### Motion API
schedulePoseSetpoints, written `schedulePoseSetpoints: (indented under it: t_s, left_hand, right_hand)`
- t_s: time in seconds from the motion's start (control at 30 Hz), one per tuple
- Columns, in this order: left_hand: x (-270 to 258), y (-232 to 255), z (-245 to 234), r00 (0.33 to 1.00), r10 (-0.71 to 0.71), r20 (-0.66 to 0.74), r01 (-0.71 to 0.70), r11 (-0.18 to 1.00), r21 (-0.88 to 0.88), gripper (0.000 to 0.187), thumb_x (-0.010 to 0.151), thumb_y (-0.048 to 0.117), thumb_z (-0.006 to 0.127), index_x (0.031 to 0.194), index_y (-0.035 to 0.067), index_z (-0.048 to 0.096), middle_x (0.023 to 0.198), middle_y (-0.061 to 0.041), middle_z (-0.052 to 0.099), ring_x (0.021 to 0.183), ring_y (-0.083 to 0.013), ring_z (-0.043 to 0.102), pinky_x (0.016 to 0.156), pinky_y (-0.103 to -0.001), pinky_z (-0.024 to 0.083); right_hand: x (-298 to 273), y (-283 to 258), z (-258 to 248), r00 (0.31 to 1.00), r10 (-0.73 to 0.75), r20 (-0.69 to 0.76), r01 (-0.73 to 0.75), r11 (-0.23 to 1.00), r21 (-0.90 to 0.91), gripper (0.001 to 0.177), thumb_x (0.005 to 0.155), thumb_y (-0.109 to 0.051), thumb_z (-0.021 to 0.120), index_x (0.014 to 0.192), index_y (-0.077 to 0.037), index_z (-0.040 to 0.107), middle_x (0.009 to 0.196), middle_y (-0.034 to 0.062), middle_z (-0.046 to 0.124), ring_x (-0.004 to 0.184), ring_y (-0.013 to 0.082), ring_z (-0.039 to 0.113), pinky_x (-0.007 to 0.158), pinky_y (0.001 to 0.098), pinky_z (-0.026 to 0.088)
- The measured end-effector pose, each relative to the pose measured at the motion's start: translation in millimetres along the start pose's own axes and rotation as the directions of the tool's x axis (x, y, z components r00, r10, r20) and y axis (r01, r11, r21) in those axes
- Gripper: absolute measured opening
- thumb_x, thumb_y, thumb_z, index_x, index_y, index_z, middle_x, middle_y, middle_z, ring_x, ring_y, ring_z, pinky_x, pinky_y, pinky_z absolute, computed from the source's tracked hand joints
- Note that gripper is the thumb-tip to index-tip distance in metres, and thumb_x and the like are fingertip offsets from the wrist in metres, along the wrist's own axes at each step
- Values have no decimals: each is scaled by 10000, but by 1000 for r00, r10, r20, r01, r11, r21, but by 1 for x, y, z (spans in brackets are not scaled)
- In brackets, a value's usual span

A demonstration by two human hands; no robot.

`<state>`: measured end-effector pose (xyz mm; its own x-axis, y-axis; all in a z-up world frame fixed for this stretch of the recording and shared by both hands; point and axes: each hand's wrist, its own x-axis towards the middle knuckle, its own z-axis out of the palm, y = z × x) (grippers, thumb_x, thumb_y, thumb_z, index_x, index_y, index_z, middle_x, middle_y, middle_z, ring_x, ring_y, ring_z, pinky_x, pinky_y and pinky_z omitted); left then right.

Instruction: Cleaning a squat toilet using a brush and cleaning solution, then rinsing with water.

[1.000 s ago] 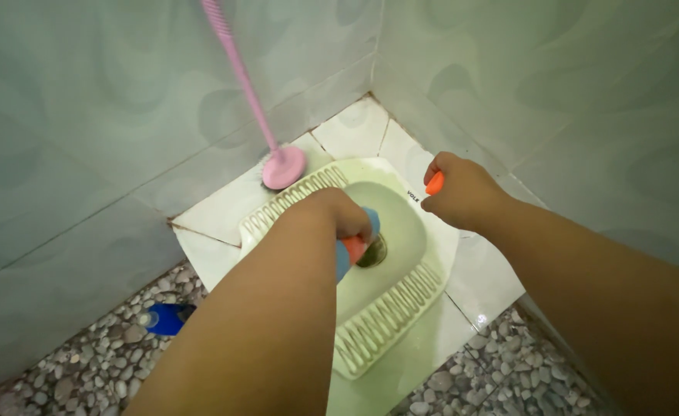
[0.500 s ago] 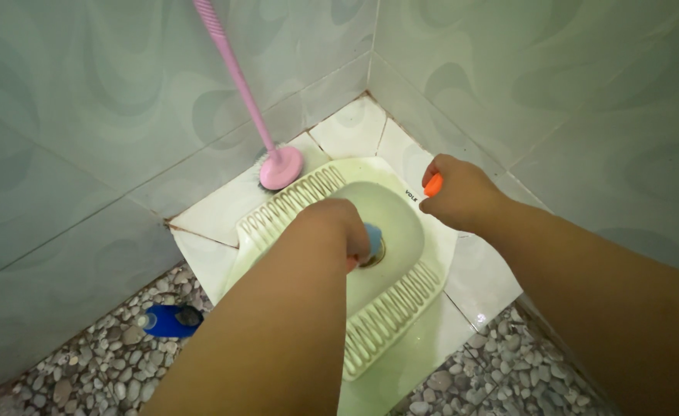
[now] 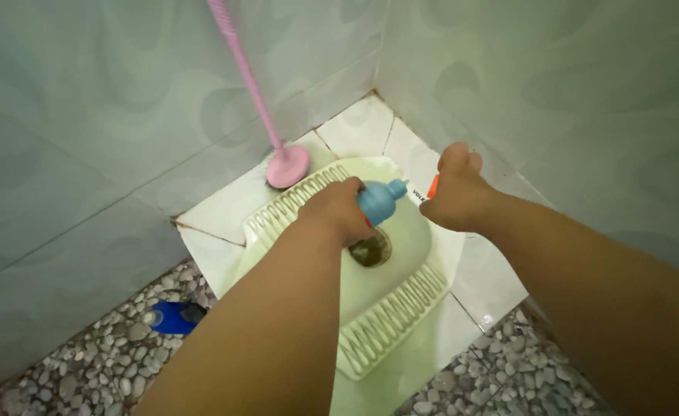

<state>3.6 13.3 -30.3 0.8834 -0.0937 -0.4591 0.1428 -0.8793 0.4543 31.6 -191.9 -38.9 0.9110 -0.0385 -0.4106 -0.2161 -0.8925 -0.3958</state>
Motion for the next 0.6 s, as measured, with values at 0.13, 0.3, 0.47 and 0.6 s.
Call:
schedulePoseSetpoints:
  t_s: [0.13, 0.3, 0.47, 0.6]
  left_hand:
    - [7, -21, 7, 998, 22, -53, -26, 997, -78, 756, 661, 195, 864, 1350, 197, 554, 1289, -95, 662, 1186, -298, 643, 985, -392, 528]
    - [4, -28, 5, 994, 7, -106, -14, 997, -74, 584, 795, 141, 747, 1345, 196, 559, 1371, -110, 571, 1271, -322, 577, 1039, -423, 486]
    - [-6, -29, -2, 989, -101, -109, 92, 992, -85, 720, 774, 104, 758, 1419, 209, 456, 1459, -111, 456, 1315, -332, 532, 1043, -450, 480]
    - [-7, -39, -4, 983, -148, -109, 138, 986, -96, 721, 793, 107, 733, 1437, 240, 437, 1455, -92, 458, 1330, -320, 526, 1040, -477, 480]
  right_hand:
    - [1, -8, 6, 997, -68, 31, 67, 997, 31, 515, 795, -116, 773, 1231, -80, 499, 1331, 193, 465, 1098, 353, 588, 901, 436, 523]
    - [-10, -34, 3, 974, -223, 40, 213, 961, 178, 435, 765, -66, 760, 1162, -78, 583, 1142, 107, 676, 1022, 248, 673, 845, 402, 555]
    - [-5, -44, 11, 957, -279, 80, 250, 932, 263, 412, 766, -32, 739, 1152, -103, 611, 1149, 66, 689, 1009, 202, 677, 837, 368, 547]
    - [-2, -52, 15, 966, -258, -16, 249, 911, 329, 374, 763, -36, 749, 1111, -78, 619, 1050, 85, 690, 913, 194, 674, 770, 368, 547]
